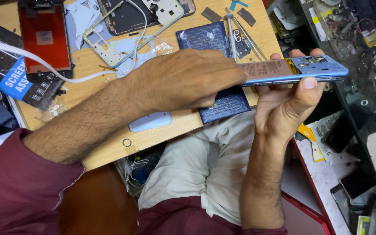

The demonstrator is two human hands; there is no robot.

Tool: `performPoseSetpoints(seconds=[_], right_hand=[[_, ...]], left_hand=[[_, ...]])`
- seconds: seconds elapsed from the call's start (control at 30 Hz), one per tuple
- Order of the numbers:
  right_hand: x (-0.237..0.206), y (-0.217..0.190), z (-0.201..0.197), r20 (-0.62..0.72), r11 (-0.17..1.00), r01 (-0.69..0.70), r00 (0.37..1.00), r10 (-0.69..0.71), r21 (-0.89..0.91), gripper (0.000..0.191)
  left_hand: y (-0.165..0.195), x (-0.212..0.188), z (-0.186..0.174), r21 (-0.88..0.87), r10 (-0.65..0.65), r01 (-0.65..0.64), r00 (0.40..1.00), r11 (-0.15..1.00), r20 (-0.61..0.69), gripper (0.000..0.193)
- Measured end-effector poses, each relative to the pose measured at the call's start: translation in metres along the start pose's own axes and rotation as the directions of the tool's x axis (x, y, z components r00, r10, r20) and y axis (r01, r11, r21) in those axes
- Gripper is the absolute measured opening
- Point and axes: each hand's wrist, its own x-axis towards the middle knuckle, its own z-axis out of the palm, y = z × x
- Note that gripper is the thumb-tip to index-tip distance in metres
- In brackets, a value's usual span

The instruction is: The person disassembles a smartphone by removing the back cover and internal components using a screwdriver and tweezers. They then reassemble the phone by placing the back cover and securing it.

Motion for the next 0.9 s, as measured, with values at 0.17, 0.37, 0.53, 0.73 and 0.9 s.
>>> performPoseSetpoints(seconds=[0.17, 0.37, 0.53, 0.73, 0.9], right_hand=[[0.000, 0.001, -0.012, 0.019, 1.000, -0.009, 1.000, 0.009, 0.004, 0.069], [0.001, -0.001, -0.026, 0.096, 0.995, -0.045, 0.995, 0.037, 0.088, 0.068], [-0.004, -0.013, -0.031, 0.150, 0.991, -0.068, 0.987, 0.050, 0.117, 0.075], [-0.005, -0.026, -0.022, 0.209, 1.000, -0.022, 0.978, 0.019, 0.011, 0.075], [-0.001, -0.011, -0.019, 0.208, 0.999, -0.047, 0.977, 0.040, 0.025, 0.073]], left_hand=[[0.001, -0.001, -0.001, 0.007, 0.051, -0.051, 0.999, 0.999, -0.004, 0.057], [0.020, 0.008, -0.004, 0.085, 0.050, -0.053, 0.998, 0.995, 0.035, 0.022], [0.044, 0.008, -0.006, 0.134, 0.105, -0.092, 0.990, 0.987, -0.098, 0.025], [0.047, 0.003, 0.009, 0.126, 0.106, -0.092, 0.988, 0.988, -0.108, 0.018], [0.048, -0.015, 0.018, 0.088, 0.040, -0.029, 0.991, 0.996, -0.126, 0.019]])
